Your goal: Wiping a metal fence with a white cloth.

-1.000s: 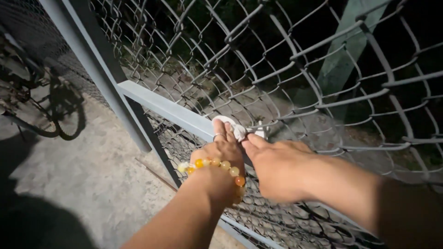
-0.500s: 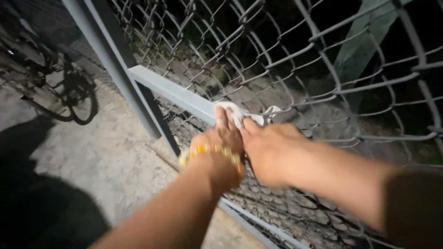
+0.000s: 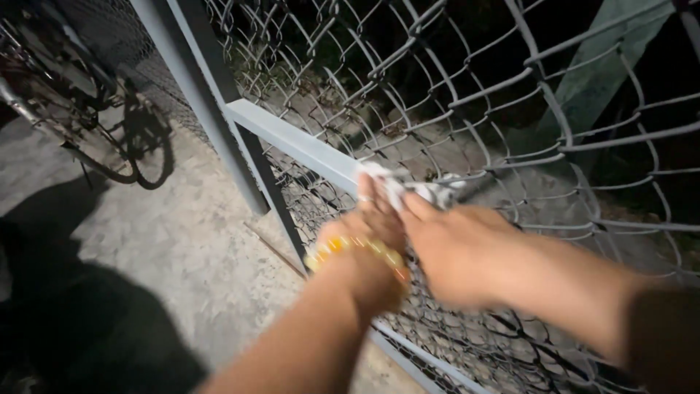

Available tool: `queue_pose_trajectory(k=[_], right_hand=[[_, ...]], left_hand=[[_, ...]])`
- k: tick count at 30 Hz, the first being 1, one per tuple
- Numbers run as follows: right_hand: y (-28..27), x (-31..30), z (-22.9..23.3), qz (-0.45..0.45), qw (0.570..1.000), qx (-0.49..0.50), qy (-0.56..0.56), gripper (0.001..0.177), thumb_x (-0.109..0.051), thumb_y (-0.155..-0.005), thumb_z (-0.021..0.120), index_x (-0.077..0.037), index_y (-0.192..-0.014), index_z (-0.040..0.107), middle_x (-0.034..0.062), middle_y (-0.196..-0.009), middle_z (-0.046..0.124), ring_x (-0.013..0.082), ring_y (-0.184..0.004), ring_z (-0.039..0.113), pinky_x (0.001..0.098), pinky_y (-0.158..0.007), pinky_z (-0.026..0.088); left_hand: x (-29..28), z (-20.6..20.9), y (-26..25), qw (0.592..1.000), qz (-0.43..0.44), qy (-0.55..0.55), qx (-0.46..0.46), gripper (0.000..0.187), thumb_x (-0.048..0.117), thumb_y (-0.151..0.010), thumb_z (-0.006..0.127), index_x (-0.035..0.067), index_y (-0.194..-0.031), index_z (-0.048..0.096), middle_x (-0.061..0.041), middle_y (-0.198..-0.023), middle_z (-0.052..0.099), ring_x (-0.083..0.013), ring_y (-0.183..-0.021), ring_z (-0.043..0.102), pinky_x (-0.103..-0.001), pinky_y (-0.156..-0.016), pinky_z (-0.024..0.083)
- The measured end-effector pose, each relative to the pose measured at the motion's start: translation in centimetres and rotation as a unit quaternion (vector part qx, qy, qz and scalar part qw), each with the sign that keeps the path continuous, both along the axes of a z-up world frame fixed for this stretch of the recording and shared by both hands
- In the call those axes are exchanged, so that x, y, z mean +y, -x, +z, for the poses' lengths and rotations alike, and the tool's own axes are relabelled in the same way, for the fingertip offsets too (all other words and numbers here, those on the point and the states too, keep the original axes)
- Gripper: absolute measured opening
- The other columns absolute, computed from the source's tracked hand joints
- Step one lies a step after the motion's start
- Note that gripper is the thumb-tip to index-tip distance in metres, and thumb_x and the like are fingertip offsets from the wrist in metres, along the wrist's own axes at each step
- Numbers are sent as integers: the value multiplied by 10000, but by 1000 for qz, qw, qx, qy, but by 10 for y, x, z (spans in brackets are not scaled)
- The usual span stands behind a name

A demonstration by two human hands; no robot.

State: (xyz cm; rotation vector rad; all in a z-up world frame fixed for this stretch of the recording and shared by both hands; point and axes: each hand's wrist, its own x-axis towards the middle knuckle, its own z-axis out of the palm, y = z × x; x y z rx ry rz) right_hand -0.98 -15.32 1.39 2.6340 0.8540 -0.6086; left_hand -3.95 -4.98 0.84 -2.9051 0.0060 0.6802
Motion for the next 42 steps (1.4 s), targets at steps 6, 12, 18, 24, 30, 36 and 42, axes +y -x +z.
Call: queue_pose_trajectory(k=[6, 12, 18, 24, 30, 36, 42], right_hand=[[-17, 4, -16, 5, 998, -10, -67, 837, -35, -854, 498, -140, -1627, 195, 18, -1733, 138, 324, -1365, 509, 452, -1144, 416], [-4, -3, -10, 12, 999, 10, -30, 737, -183, -928, 515, -174, -1617, 256, 126, -1736, 52, 335, -1409, 475, 445, -1174, 394], [-26, 44, 6, -16, 1000, -4, -24, 715, -139, -934, 471, -187, -1598, 209, -8, -1694, 184, 295, -1454, 419, 433, -1198, 380], [-49, 44, -18, 37, 999, -36, -13, 839, -127, -888, 523, -203, -1634, 147, 5, -1718, 120, 316, -1421, 435, 437, -1154, 399], [-13, 14, -4, -93, 995, 18, 12, 919, -139, -940, 483, -159, -1702, -29, 129, -1546, 497, 280, -1372, 536, 404, -1169, 416], [-41, 14, -28, 50, 999, -20, -6, 738, -188, -926, 499, -165, -1620, 250, 126, -1701, 182, 307, -1385, 503, 452, -1143, 408], [-60, 49, -17, -35, 998, -34, 31, 1029, -249, -836, 663, -224, -1689, 88, 141, -1508, 544, 335, -1312, 583, 409, -1085, 501]], left_hand=[[-6, 24, 11, 999, 15, 35, 24, 873, 275, -972, 614, 1, -1639, 122, -404, -1657, -9, -380, -1410, 485, -430, -1056, 507], [-4, 17, 10, 999, 4, 43, -7, 863, 325, -964, 615, 14, -1631, 164, -321, -1684, 6, -407, -1575, 112, -536, -957, 572], [8, 8, 3, 999, 14, 47, -5, 846, 322, -967, 607, 11, -1625, 175, -321, -1673, 28, -405, -1561, 134, -532, -957, 573], [15, -2, -2, 999, 14, 49, -3, 826, 318, -972, 599, 8, -1619, 189, -320, -1660, 55, -402, -1545, 161, -527, -956, 574], [28, -15, -19, 999, 15, 49, -5, 807, 314, -976, 590, 5, -1612, 202, -320, -1647, 82, -399, -1529, 187, -523, -955, 576], [116, -129, -79, 998, 15, 56, -3, 787, 311, -980, 582, 2, -1605, 215, -320, -1634, 109, -397, -1513, 213, -518, -954, 577], [139, -167, -64, 998, 17, 63, 2, 768, 307, -984, 573, 0, -1598, 228, -319, -1621, 135, -394, -1496, 240, -514, -953, 578]])
